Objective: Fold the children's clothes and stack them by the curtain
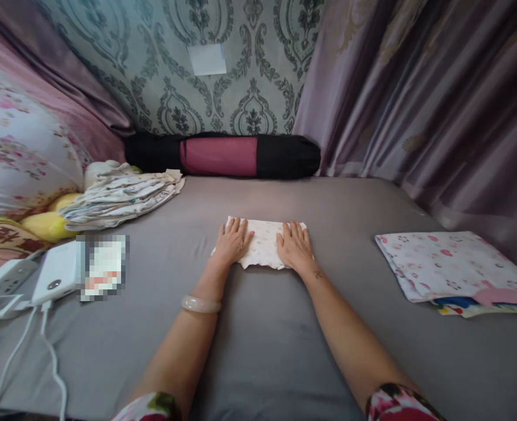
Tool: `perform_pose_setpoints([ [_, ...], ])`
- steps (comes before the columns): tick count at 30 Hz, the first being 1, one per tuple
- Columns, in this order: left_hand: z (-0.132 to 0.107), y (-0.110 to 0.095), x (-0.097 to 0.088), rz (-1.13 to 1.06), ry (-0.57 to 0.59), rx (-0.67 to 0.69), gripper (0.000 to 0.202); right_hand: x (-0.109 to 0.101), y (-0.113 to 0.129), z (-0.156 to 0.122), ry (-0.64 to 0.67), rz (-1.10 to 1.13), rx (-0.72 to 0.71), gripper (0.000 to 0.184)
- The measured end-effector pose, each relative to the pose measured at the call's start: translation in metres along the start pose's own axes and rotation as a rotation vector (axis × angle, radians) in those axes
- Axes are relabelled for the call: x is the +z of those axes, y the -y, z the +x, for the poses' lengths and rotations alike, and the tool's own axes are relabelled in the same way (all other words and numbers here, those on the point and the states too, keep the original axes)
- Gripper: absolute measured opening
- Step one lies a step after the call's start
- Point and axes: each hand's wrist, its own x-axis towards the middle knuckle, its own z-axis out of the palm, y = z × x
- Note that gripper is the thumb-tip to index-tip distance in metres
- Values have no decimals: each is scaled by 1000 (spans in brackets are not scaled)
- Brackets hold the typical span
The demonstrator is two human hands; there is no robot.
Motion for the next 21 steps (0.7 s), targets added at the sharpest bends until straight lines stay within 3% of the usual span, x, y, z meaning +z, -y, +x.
perform_pose_setpoints([
  [8, 0, 0, -1, -15, -27, 1, 55, -2, 1, -1, -12, -9, -10, 55],
  [13, -1, -17, -3, 3, -106, 58, 55, -7, 11, -3, -64, -1, -85, 55],
  [17, -2, -30, 2, -10, -45, 117, 54, -4, 18, -5, 8, 35, -105, 55],
  [21, -2, -30, 8, -11, -17, 118, 54, 0, 18, -5, 49, 47, -96, 56],
])
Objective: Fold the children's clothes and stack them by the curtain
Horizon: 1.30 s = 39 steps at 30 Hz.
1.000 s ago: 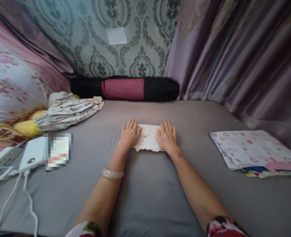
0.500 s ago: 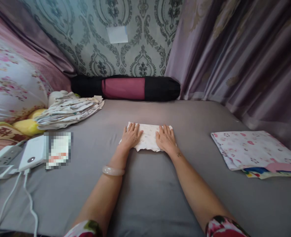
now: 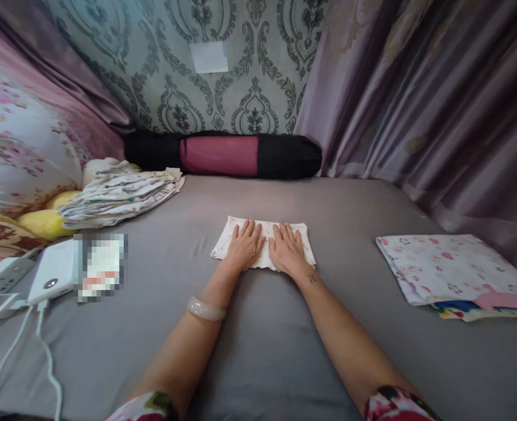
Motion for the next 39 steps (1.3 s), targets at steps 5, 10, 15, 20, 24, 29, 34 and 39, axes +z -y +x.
perform_pose_setpoints([
  [5, -1, 0, 1, -26, -8, -15, 54, 0, -1, 0, 30, -5, 11, 56],
  [10, 2, 2, 0, -153, -39, -32, 50, -5, 1, 1, 53, -21, 21, 56],
  [15, 11, 22, -6, -426, -256, -117, 41, -13, 21, 9, 56, 3, 8, 57],
  [20, 11, 49, -8, -558, -362, -303, 39, -1, 46, 19, 16, 44, 10, 60],
  [24, 9, 61, -6, -585, -376, -379, 42, 13, 50, 19, -6, 32, 25, 61],
  [29, 8, 66, -6, -607, -364, -420, 42, 15, 48, 18, -20, 27, 20, 60],
  [34, 9, 71, -6, -629, -364, -458, 41, 10, 49, 20, 14, 29, 34, 60],
  [39, 9, 78, -6, -668, -375, -490, 43, 5, 67, 25, 8, 48, -16, 58],
])
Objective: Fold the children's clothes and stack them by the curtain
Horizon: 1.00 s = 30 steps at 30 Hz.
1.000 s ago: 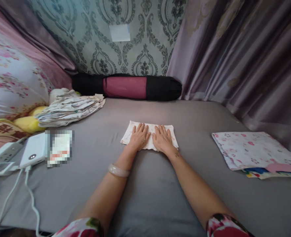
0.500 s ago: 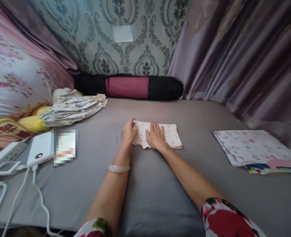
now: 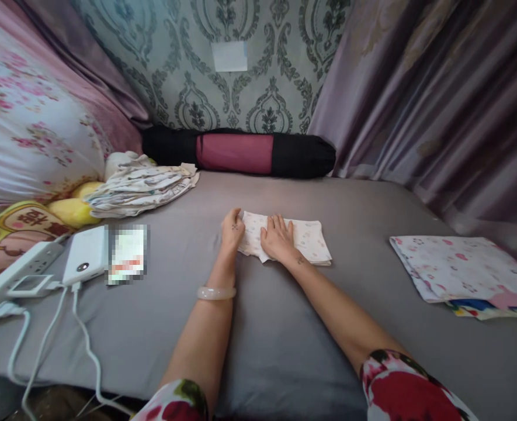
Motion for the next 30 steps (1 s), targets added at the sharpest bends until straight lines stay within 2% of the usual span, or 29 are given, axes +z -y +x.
perform_pose_setpoints([
  [6, 2, 3, -3, -2, -24, -12, 45, 10, 20, 5, 4, 19, -33, 58],
  [12, 3, 3, -3, -7, -25, -19, 44, 17, 20, 5, -18, -3, -28, 59],
  [19, 2, 3, -4, -30, -46, -28, 44, 11, 23, 7, -7, -14, -26, 57],
  [24, 5, 3, -6, -62, -87, -47, 45, 7, 35, 15, -30, 1, -113, 54],
  [27, 6, 3, -8, -93, -112, -59, 46, 11, 46, 19, -8, 13, -192, 55],
  [30, 7, 4, -10, -111, -139, -74, 45, 18, 51, 21, 8, 7, -208, 56],
])
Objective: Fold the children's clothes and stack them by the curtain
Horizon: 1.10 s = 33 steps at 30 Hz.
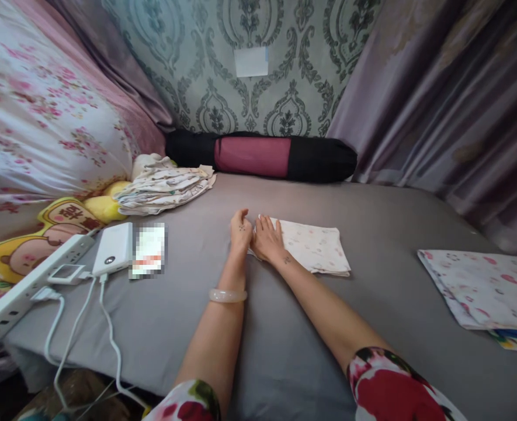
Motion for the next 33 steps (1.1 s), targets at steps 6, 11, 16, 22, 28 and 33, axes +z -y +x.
perform_pose_setpoints([
  [6, 1, 2, 1, 19, 10, -3, 47, 6, 0, -1, -25, -5, -1, 55],
  [11, -1, 1, 2, 9, 6, 31, 46, 2, -2, 0, 3, 31, -5, 55],
  [16, -4, -3, 5, -4, 26, 41, 45, -9, -17, -11, -45, 43, 51, 55],
  [22, -8, -9, 6, 35, 94, 57, 43, -10, -35, -26, -36, -18, 100, 56],
  [28, -15, -18, 8, 104, 147, 80, 43, -3, -35, -26, -26, -27, 115, 57],
  [33, -17, -18, 9, 133, 173, 113, 42, -4, -35, -26, -33, 1, 118, 57],
])
